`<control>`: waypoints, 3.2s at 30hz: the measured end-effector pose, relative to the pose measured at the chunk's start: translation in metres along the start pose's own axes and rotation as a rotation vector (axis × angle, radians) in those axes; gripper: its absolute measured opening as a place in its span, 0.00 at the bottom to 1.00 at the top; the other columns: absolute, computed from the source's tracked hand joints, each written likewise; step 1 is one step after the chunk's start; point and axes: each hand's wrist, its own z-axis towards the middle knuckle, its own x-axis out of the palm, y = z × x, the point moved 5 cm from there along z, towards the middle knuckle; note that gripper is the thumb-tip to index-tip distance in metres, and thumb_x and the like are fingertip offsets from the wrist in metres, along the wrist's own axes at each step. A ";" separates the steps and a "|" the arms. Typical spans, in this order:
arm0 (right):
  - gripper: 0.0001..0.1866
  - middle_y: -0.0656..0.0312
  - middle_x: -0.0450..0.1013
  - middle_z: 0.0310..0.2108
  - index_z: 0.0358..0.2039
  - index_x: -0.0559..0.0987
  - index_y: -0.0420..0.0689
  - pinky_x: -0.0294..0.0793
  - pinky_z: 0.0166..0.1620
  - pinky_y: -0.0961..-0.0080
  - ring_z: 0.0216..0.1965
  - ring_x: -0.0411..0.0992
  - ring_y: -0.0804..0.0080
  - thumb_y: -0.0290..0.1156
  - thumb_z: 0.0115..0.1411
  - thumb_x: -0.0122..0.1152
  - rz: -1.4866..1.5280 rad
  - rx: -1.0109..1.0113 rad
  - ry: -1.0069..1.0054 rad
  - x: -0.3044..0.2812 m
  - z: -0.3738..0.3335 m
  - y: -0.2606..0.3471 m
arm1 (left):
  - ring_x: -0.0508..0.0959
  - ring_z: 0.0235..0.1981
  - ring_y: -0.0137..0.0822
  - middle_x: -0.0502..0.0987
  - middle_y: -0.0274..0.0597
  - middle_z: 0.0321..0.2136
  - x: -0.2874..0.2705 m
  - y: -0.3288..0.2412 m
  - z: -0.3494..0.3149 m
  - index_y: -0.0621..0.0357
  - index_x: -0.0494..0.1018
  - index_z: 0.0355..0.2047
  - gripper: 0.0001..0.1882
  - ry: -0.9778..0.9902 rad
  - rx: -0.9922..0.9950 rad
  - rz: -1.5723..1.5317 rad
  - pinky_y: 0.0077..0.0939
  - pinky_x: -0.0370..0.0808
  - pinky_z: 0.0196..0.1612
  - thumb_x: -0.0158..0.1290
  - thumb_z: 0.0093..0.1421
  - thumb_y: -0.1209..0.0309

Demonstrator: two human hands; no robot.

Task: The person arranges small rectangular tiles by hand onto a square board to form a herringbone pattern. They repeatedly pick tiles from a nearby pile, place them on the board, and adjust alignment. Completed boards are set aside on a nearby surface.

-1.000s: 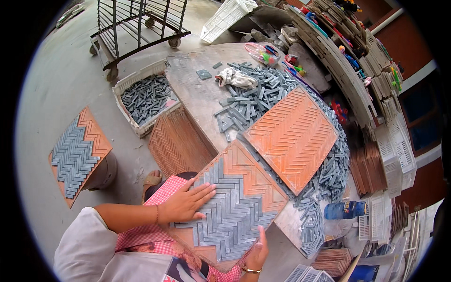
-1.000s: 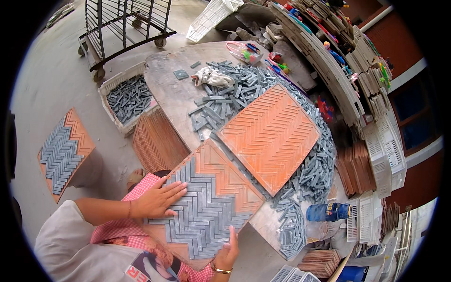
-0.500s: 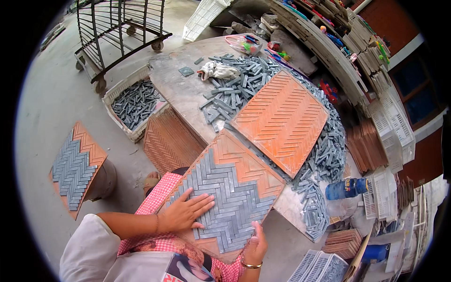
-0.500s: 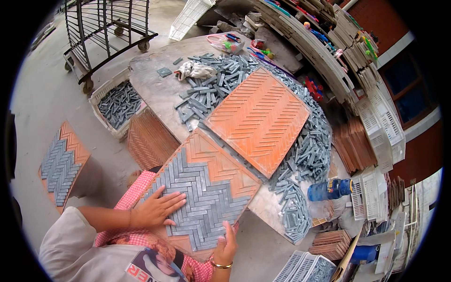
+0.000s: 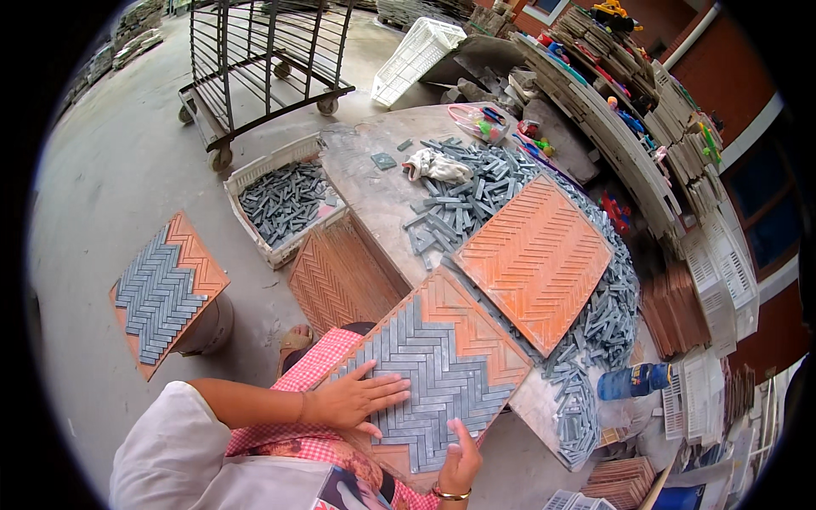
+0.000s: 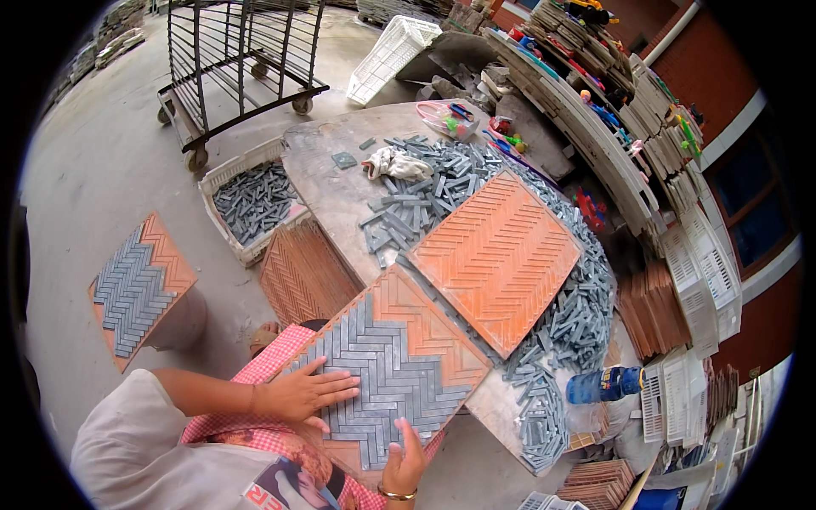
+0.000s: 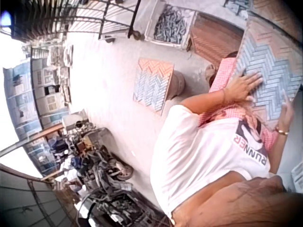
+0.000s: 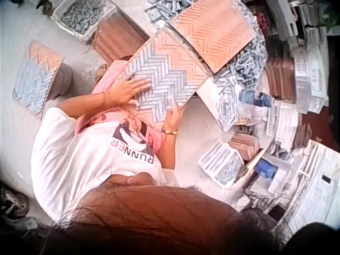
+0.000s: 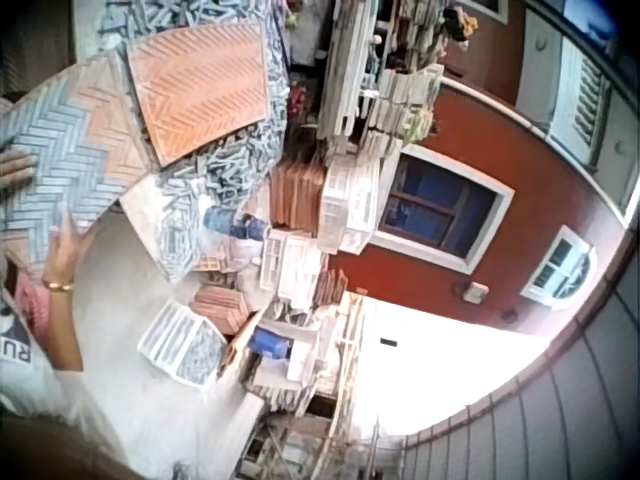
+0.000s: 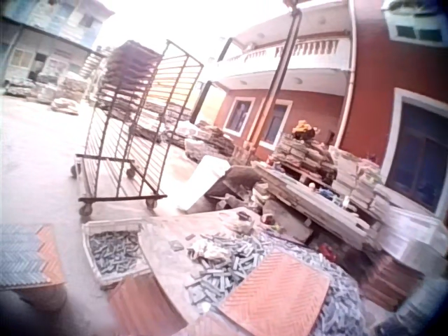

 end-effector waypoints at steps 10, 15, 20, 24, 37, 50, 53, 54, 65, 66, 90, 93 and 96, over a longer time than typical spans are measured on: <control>0.23 0.48 0.75 0.38 0.47 0.72 0.34 0.69 0.47 0.66 0.42 0.73 0.55 0.42 0.61 0.50 0.109 0.096 0.004 0.002 0.004 0.001 | 0.50 0.64 0.41 0.50 0.44 0.63 -0.011 0.033 -0.019 0.60 0.49 0.62 0.42 -0.027 -0.161 0.098 0.43 0.44 0.63 0.38 0.57 0.42; 0.25 0.49 0.76 0.36 0.47 0.72 0.33 0.71 0.45 0.69 0.41 0.75 0.59 0.44 0.62 0.48 0.057 0.039 0.041 0.003 0.000 0.009 | 0.49 0.64 0.41 0.51 0.46 0.63 -0.021 0.034 -0.042 0.63 0.51 0.61 0.43 -0.084 -0.283 0.039 0.44 0.42 0.63 0.38 0.56 0.41; 0.23 0.50 0.75 0.37 0.47 0.71 0.35 0.70 0.46 0.68 0.41 0.74 0.56 0.41 0.60 0.52 0.071 0.101 0.079 0.006 -0.004 0.002 | 0.48 0.65 0.42 0.51 0.46 0.63 -0.017 0.035 -0.048 0.63 0.51 0.61 0.41 0.007 -0.226 0.073 0.45 0.41 0.63 0.38 0.57 0.43; 0.22 0.50 0.75 0.37 0.47 0.72 0.35 0.71 0.45 0.69 0.41 0.74 0.56 0.40 0.60 0.52 0.063 0.038 0.091 0.014 0.002 0.012 | 0.49 0.64 0.43 0.51 0.48 0.62 -0.014 0.035 -0.046 0.63 0.52 0.61 0.39 -0.069 -0.306 -0.009 0.46 0.40 0.63 0.40 0.58 0.45; 0.19 0.52 0.77 0.33 0.45 0.74 0.35 0.71 0.42 0.71 0.37 0.75 0.62 0.35 0.57 0.54 -0.028 0.088 0.081 0.013 -0.002 0.014 | 0.48 0.64 0.48 0.46 0.52 0.63 -0.029 0.064 -0.053 0.64 0.45 0.62 0.38 -0.398 -0.610 -0.281 0.48 0.43 0.63 0.46 0.58 0.58; 0.43 0.43 0.51 0.61 0.59 0.56 0.34 0.46 0.60 0.49 0.63 0.50 0.48 0.56 0.56 0.48 -0.541 -0.180 0.361 0.062 -0.001 0.000 | 0.53 0.63 0.39 0.55 0.43 0.62 -0.020 0.017 -0.036 0.60 0.54 0.60 0.39 -0.050 -0.320 0.120 0.45 0.43 0.63 0.45 0.54 0.47; 0.46 0.45 0.51 0.62 0.60 0.55 0.35 0.46 0.60 0.48 0.63 0.50 0.53 0.62 0.53 0.46 -0.578 -0.262 0.435 0.085 -0.011 0.008 | 0.55 0.62 0.37 0.56 0.42 0.61 -0.012 0.008 -0.029 0.59 0.55 0.60 0.40 -0.047 -0.229 0.051 0.46 0.43 0.63 0.46 0.53 0.46; 0.47 0.45 0.50 0.62 0.60 0.55 0.35 0.46 0.60 0.48 0.63 0.49 0.53 0.62 0.53 0.46 -0.580 -0.252 0.459 0.091 -0.011 0.007 | 0.55 0.62 0.38 0.56 0.43 0.61 -0.008 0.010 -0.028 0.60 0.55 0.59 0.40 -0.042 -0.228 0.059 0.47 0.42 0.63 0.45 0.53 0.46; 0.37 0.41 0.55 0.59 0.58 0.57 0.34 0.50 0.60 0.54 0.60 0.54 0.47 0.48 0.58 0.51 -0.240 -0.029 0.253 0.032 0.004 -0.010 | 0.53 0.63 0.34 0.52 0.36 0.63 0.005 -0.024 -0.008 0.54 0.50 0.62 0.36 0.030 -0.013 -0.021 0.49 0.42 0.62 0.39 0.59 0.47; 0.35 0.41 0.57 0.58 0.57 0.59 0.33 0.53 0.60 0.56 0.59 0.56 0.47 0.46 0.59 0.51 -0.222 0.013 0.182 0.025 0.004 -0.014 | 0.52 0.63 0.33 0.52 0.36 0.63 0.011 -0.024 -0.005 0.54 0.50 0.62 0.36 0.048 0.000 -0.005 0.49 0.42 0.62 0.39 0.59 0.47; 0.11 0.58 0.71 0.30 0.33 0.77 0.42 0.70 0.36 0.68 0.33 0.70 0.59 0.24 0.46 0.59 -0.204 -0.273 0.259 0.080 -0.025 0.005 | 0.61 0.59 0.49 0.64 0.50 0.56 -0.054 0.066 -0.073 0.60 0.63 0.55 0.24 -0.501 -0.564 -0.389 0.37 0.56 0.60 0.47 0.56 0.74; 0.12 0.58 0.70 0.31 0.33 0.77 0.42 0.69 0.37 0.67 0.33 0.69 0.59 0.27 0.45 0.62 -0.202 -0.250 0.287 0.076 -0.027 0.019 | 0.64 0.57 0.48 0.66 0.49 0.54 -0.039 0.052 -0.076 0.60 0.65 0.53 0.23 -0.488 -0.546 -0.441 0.36 0.60 0.59 0.48 0.56 0.75; 0.15 0.59 0.70 0.33 0.34 0.77 0.43 0.69 0.37 0.66 0.34 0.69 0.60 0.30 0.44 0.65 -0.253 -0.261 0.331 0.078 -0.029 0.025 | 0.65 0.56 0.47 0.67 0.49 0.53 -0.043 0.044 -0.069 0.59 0.65 0.53 0.23 -0.484 -0.497 -0.470 0.36 0.61 0.58 0.49 0.55 0.75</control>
